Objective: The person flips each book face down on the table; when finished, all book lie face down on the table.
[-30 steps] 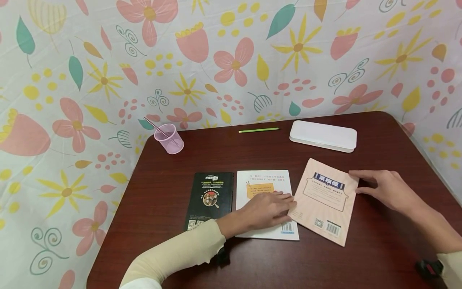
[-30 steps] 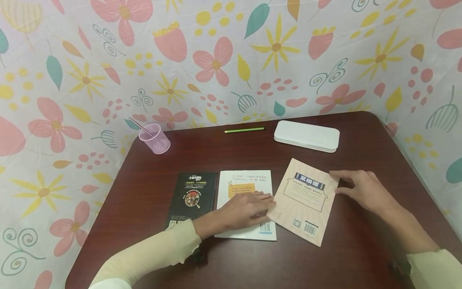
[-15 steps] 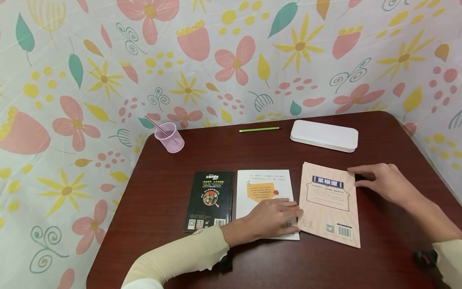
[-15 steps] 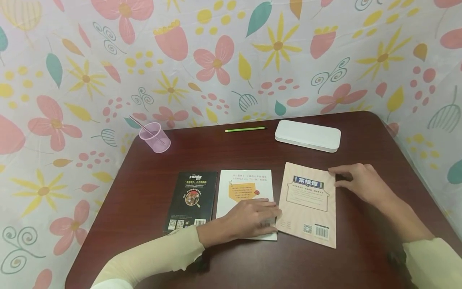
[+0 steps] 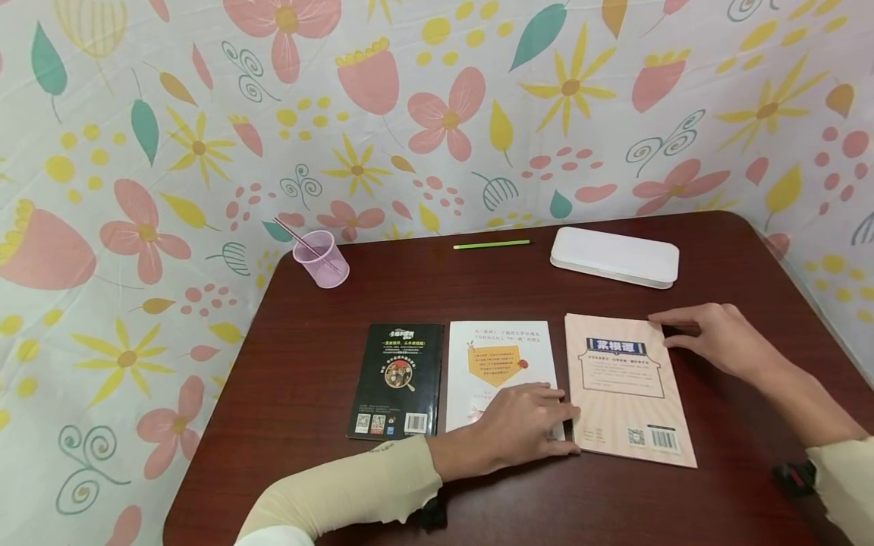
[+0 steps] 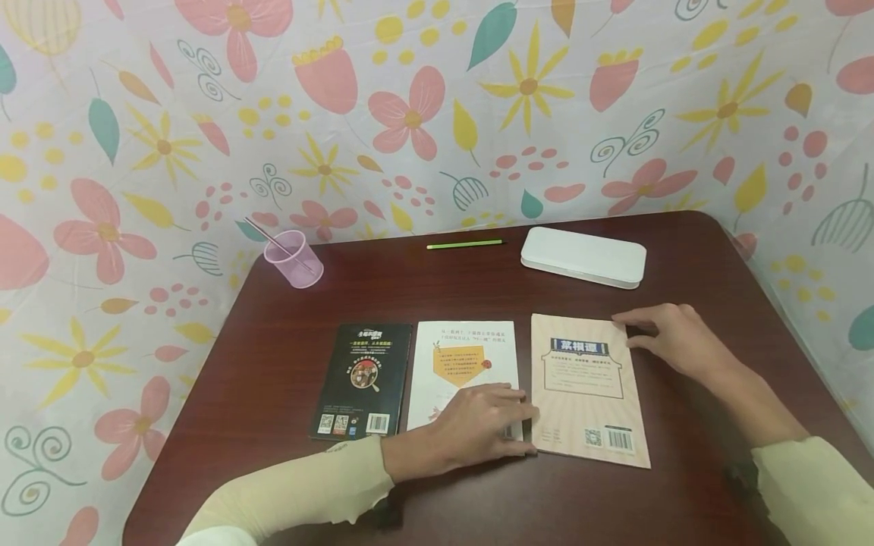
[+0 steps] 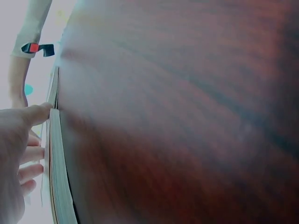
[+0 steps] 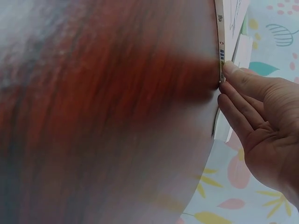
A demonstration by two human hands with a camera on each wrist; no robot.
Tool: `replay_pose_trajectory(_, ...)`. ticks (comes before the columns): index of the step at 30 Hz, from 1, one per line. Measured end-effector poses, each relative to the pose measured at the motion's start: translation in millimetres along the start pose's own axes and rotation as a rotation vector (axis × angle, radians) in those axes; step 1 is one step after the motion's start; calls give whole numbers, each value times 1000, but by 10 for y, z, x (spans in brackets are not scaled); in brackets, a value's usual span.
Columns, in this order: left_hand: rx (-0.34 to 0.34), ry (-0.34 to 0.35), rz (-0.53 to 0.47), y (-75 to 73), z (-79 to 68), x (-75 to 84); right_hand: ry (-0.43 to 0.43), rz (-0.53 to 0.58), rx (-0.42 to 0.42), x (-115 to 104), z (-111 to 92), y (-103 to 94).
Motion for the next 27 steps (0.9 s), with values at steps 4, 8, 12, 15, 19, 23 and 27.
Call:
replay_pose_trajectory(4, 0, -13, 6, -11, -9, 31, 5, 14, -11, -24, 24, 15)
replay_pose_trajectory(8, 17, -26, 14, -11, -19, 42, 7, 27, -18, -42, 36, 30)
replay_pose_trajectory(12, 30, -33, 6, 0, -28, 41, 6, 36, -22, -50, 43, 46)
replay_pose_trajectory(15, 33, -35, -7, 2, -32, 40, 6, 36, -24, -54, 48, 59)
replay_pose_trajectory(19, 32, -42, -8, -1, -27, 40, 2, 35, -25, -61, 59, 69)
replay_pose_trajectory(23, 28, -51, 2, -7, -21, 45, 7, 36, -28, -59, 71, 74)
replay_pose_trajectory(27, 31, -55, 12, -11, -23, 48, 17, 47, -40, -58, 75, 77)
Point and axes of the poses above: each hand's wrist, its own z-axis towards the middle knuckle, its own y-axis out of the palm, x = y × z, the point moved 5 cm from there along z, towards the middle knuckle, and after that the axes turned 9 degrees about z, right-handed, at the moved point
